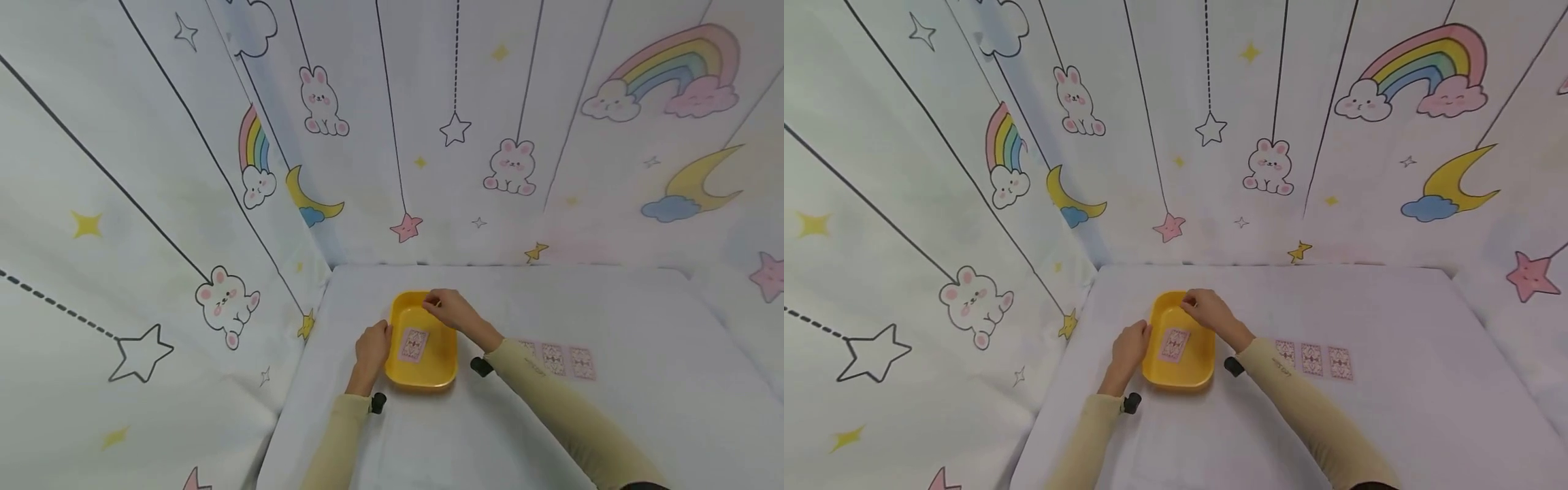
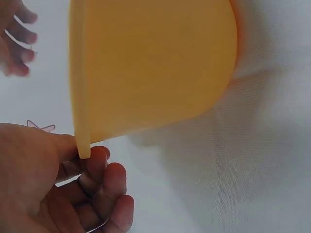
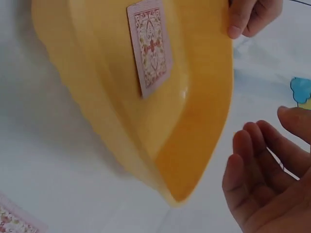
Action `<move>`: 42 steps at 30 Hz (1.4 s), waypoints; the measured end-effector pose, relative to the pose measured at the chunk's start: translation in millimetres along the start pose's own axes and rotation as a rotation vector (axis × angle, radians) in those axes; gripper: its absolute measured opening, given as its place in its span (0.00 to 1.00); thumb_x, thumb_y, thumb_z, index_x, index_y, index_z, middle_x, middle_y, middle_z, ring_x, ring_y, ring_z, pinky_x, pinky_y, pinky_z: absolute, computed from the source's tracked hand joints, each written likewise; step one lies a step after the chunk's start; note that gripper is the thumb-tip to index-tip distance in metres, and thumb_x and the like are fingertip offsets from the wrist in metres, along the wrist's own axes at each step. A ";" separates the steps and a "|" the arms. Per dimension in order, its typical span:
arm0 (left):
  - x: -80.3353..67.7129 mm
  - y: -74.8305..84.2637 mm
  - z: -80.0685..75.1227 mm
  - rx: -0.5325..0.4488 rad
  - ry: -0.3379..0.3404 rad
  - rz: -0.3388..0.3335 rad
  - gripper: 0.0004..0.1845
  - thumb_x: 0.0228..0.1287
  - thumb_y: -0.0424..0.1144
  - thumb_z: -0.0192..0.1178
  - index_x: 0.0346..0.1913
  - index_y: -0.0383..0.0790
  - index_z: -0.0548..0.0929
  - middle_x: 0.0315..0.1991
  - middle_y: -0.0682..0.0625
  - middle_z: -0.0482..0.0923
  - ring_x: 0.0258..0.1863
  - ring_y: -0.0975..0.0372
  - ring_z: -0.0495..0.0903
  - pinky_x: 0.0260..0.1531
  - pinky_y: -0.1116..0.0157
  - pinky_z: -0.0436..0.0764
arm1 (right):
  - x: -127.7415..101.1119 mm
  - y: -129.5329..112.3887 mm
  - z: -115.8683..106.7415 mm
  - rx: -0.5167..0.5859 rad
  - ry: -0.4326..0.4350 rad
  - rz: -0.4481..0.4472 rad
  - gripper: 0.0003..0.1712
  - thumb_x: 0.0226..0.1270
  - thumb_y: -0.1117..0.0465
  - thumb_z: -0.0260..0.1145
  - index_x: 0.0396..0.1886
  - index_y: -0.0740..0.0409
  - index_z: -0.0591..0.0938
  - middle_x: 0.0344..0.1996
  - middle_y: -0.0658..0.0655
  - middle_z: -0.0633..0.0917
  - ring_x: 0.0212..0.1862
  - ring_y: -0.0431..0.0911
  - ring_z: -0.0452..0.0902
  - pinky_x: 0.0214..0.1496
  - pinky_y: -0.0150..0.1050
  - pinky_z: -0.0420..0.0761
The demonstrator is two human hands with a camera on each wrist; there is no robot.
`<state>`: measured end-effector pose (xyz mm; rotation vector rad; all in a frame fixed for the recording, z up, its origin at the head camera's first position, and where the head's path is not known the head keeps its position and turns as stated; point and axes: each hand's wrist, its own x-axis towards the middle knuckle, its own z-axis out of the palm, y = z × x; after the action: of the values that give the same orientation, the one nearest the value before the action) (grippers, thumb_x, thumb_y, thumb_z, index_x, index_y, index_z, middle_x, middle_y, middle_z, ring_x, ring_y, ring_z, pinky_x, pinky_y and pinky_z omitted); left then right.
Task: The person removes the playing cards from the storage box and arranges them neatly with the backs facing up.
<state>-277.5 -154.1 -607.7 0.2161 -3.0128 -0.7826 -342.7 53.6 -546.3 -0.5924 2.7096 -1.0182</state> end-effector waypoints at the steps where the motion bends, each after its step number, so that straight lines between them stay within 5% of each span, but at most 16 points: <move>1: 0.5 1.3 -0.9 0.000 -0.008 -0.002 0.13 0.78 0.45 0.52 0.36 0.41 0.77 0.22 0.50 0.72 0.19 0.60 0.69 0.21 0.65 0.67 | 4.4 -2.6 4.8 -0.035 -0.035 -0.003 0.14 0.75 0.53 0.63 0.49 0.59 0.85 0.43 0.56 0.87 0.42 0.46 0.81 0.46 0.41 0.83; 9: 2.1 9.6 -5.6 -0.005 -0.009 0.006 0.14 0.78 0.45 0.52 0.33 0.42 0.75 0.21 0.50 0.71 0.19 0.60 0.69 0.20 0.65 0.66 | 29.2 0.4 41.4 -0.288 -0.245 -0.009 0.15 0.69 0.54 0.69 0.44 0.62 0.84 0.38 0.57 0.86 0.37 0.46 0.77 0.46 0.42 0.80; 13: 4.3 11.4 -4.6 -0.003 0.006 0.029 0.15 0.79 0.45 0.51 0.31 0.42 0.74 0.20 0.50 0.70 0.18 0.60 0.68 0.20 0.65 0.65 | 31.2 7.7 57.7 -0.405 -0.320 0.093 0.29 0.65 0.45 0.72 0.55 0.62 0.79 0.49 0.60 0.80 0.43 0.50 0.74 0.52 0.45 0.78; 17: 6.9 11.9 -4.6 0.007 0.007 0.029 0.16 0.79 0.46 0.51 0.31 0.43 0.73 0.20 0.50 0.69 0.18 0.60 0.68 0.19 0.65 0.65 | 27.8 6.8 66.9 -0.496 -0.329 0.124 0.49 0.55 0.38 0.76 0.68 0.60 0.70 0.61 0.65 0.72 0.52 0.55 0.71 0.59 0.49 0.78; 22: 7.3 11.6 -5.8 0.009 -0.005 0.010 0.16 0.79 0.47 0.50 0.32 0.42 0.74 0.20 0.50 0.70 0.18 0.60 0.68 0.19 0.65 0.66 | 23.6 0.9 70.3 -0.518 -0.307 0.131 0.54 0.52 0.40 0.79 0.71 0.60 0.67 0.64 0.66 0.70 0.56 0.57 0.70 0.61 0.52 0.78; 33: -0.7 8.4 -5.2 0.006 -0.015 0.005 0.15 0.79 0.45 0.50 0.33 0.41 0.75 0.21 0.50 0.70 0.19 0.60 0.68 0.20 0.65 0.66 | 22.2 3.9 74.4 -0.450 -0.241 0.093 0.38 0.68 0.57 0.69 0.71 0.63 0.63 0.60 0.67 0.73 0.52 0.56 0.73 0.56 0.49 0.79; 38: -2.8 7.6 -6.7 -0.009 -0.021 -0.012 0.14 0.79 0.45 0.51 0.33 0.41 0.75 0.21 0.50 0.71 0.19 0.60 0.69 0.20 0.65 0.66 | 17.3 5.6 66.2 -0.177 -0.251 0.077 0.20 0.72 0.64 0.63 0.58 0.61 0.68 0.40 0.59 0.81 0.36 0.48 0.76 0.38 0.40 0.77; 42: -3.4 4.0 -7.4 -0.008 -0.014 -0.008 0.14 0.79 0.45 0.51 0.34 0.41 0.76 0.21 0.50 0.71 0.19 0.60 0.69 0.20 0.65 0.66 | 12.5 3.1 51.9 0.084 -0.268 0.088 0.16 0.70 0.67 0.65 0.53 0.60 0.70 0.36 0.58 0.81 0.33 0.46 0.76 0.35 0.38 0.79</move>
<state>-274.2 -153.7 -599.3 0.2229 -3.0233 -0.7996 -338.9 19.8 -587.5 -0.5454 2.4258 -0.9507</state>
